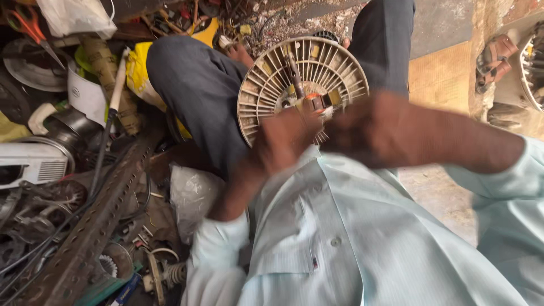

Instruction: The person sits on the ground and works on a motor stator, using hands to manipulate copper windings and apply a yellow substance to the slots. The person repeatedly adjusts the stator and uses a small tool to press or clean the windings.

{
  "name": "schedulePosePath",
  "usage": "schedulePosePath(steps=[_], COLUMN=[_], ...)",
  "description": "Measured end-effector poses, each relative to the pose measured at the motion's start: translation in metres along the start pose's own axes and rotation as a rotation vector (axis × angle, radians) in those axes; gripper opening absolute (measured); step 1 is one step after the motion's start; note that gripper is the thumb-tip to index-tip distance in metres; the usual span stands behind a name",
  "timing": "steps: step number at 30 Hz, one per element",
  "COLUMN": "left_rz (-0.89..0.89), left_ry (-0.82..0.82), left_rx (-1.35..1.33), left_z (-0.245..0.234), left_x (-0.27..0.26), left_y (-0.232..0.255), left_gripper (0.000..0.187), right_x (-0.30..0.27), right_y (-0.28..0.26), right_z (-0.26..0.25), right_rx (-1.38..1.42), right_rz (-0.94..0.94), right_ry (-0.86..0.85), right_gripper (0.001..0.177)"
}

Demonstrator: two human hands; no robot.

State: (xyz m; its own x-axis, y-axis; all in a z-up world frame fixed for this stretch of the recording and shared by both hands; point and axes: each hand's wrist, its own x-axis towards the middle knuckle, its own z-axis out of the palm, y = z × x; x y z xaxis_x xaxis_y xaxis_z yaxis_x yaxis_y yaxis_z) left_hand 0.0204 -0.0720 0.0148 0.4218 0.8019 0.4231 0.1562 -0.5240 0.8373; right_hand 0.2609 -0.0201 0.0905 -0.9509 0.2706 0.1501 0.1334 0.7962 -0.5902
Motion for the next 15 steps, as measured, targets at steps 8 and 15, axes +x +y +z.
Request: schedulePosePath(steps=[8, 15], left_rz=[-0.089, -0.194], left_ry=[0.423, -0.452], left_rx=[-0.330, 0.138], left_z=[0.006, -0.010], left_x=[0.011, 0.083], left_y=[0.012, -0.084], left_gripper=[0.007, 0.024], right_x=[0.011, 0.000], right_y=[0.114, 0.050], right_z=[0.019, 0.003], right_rx=[-0.046, -0.196], right_rz=[0.360, 0.646], right_ry=[0.158, -0.298], right_gripper=[0.011, 0.033])
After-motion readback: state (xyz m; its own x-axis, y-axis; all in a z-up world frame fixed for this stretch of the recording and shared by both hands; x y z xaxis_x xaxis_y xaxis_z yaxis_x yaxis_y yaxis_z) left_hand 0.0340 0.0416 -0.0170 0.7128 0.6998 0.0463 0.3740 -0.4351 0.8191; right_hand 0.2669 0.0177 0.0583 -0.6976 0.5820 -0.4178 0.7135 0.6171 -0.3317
